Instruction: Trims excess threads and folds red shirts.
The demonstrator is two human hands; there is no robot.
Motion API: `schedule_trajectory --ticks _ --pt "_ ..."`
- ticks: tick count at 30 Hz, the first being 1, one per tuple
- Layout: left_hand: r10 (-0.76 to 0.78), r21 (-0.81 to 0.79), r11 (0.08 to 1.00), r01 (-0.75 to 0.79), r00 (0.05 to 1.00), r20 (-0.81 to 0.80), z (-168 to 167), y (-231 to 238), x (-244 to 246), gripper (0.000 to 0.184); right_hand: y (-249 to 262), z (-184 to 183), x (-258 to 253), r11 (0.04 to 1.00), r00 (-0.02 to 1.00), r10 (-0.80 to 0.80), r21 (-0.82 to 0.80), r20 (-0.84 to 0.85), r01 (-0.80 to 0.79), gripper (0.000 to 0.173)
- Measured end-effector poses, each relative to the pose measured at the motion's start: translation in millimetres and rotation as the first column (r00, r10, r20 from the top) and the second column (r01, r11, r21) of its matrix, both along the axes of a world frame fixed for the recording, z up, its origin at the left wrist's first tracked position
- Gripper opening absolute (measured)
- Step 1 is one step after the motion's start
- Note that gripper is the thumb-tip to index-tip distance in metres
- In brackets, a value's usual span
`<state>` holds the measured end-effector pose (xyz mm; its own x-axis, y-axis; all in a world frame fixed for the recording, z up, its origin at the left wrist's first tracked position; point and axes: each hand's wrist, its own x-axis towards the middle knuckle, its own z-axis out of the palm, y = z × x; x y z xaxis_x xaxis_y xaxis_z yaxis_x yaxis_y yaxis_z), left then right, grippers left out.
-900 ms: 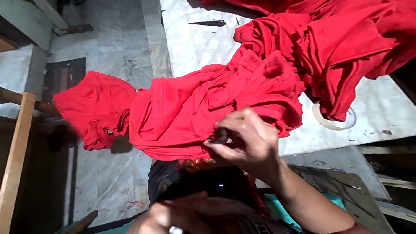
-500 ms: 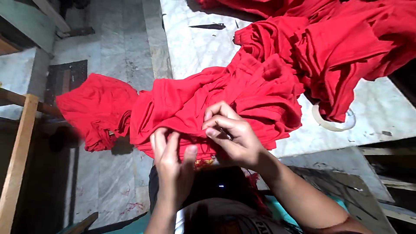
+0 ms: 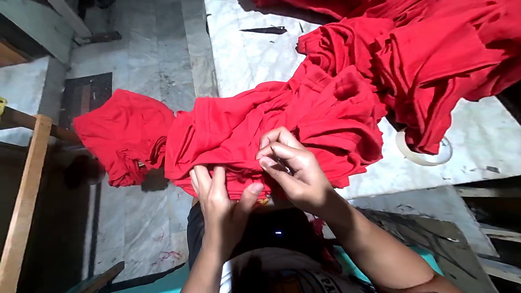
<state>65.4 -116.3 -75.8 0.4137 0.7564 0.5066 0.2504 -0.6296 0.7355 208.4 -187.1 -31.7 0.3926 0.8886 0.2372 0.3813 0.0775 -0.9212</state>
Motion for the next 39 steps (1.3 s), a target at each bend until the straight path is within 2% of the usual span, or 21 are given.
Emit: schedule_trajectory --ticks 1,4,6,10,11,14,20,24,30,32,35,37,39 --pt "0.017 -0.028 0.999 -0.017 1.000 -0.002 1 0 6 0.063 0 -2 1 1.000 0.999 0.015 0.008 0.041 -0.016 0.016" --pt "0.055 -0.103 0.994 -0.039 0.985 0.161 1 -3 21 0.034 0 -11 4 0.999 0.975 0.023 0.026 0.221 -0.029 0.015" --pt "0.032 -0.053 0.998 -0.021 0.976 0.214 -2 -6 18 0.034 0 -13 1 0.998 0.947 -0.046 0.044 0.317 0.034 0.013" --pt "-0.072 0.044 0.997 0.065 0.975 0.209 -8 -9 -2 0.033 -9 -19 -17 0.957 0.760 -0.287 0.211 0.583 0.200 0.009" --pt "-0.080 0.041 0.997 0.073 0.973 0.217 -8 -9 -5 0.032 -13 -20 -21 0.946 0.713 -0.324 0.241 0.623 0.219 0.015" --pt "-0.093 0.008 0.996 0.094 0.967 0.237 -7 -11 -14 0.032 -26 -28 -27 0.946 0.651 -0.324 0.254 0.686 0.203 0.030" --pt "-0.102 0.020 0.995 0.100 0.965 0.241 -7 -16 -19 0.026 -26 -41 -24 0.953 0.552 -0.296 0.283 0.779 0.111 0.025" --pt "-0.108 0.016 0.994 0.107 0.964 0.241 -8 -18 -18 0.029 -13 -36 -31 0.952 0.530 -0.295 0.289 0.795 0.097 0.031" --pt "-0.127 0.033 0.992 0.123 0.955 0.267 -7 -18 -23 0.027 -11 -29 -22 0.944 0.586 -0.323 0.302 0.743 0.137 0.030" --pt "-0.281 0.056 0.960 0.276 0.928 0.244 -2 -19 -29 0.031 -4 -24 -14 0.936 0.606 -0.339 0.320 0.720 0.144 0.025" --pt "-0.548 0.032 0.834 0.550 0.822 0.155 7 -18 -30 0.064 8 -12 -6 0.942 0.728 -0.248 0.333 0.639 0.028 0.012" --pt "-0.515 0.033 0.857 0.515 0.850 0.107 7 -11 -26 0.072 13 -1 -5 0.929 0.807 -0.191 0.367 0.559 -0.034 0.010" --pt "-0.333 0.026 0.942 0.334 0.928 0.168 5 -1 -20 0.075 12 7 -4 0.931 0.866 -0.140 0.361 0.480 -0.050 0.012"
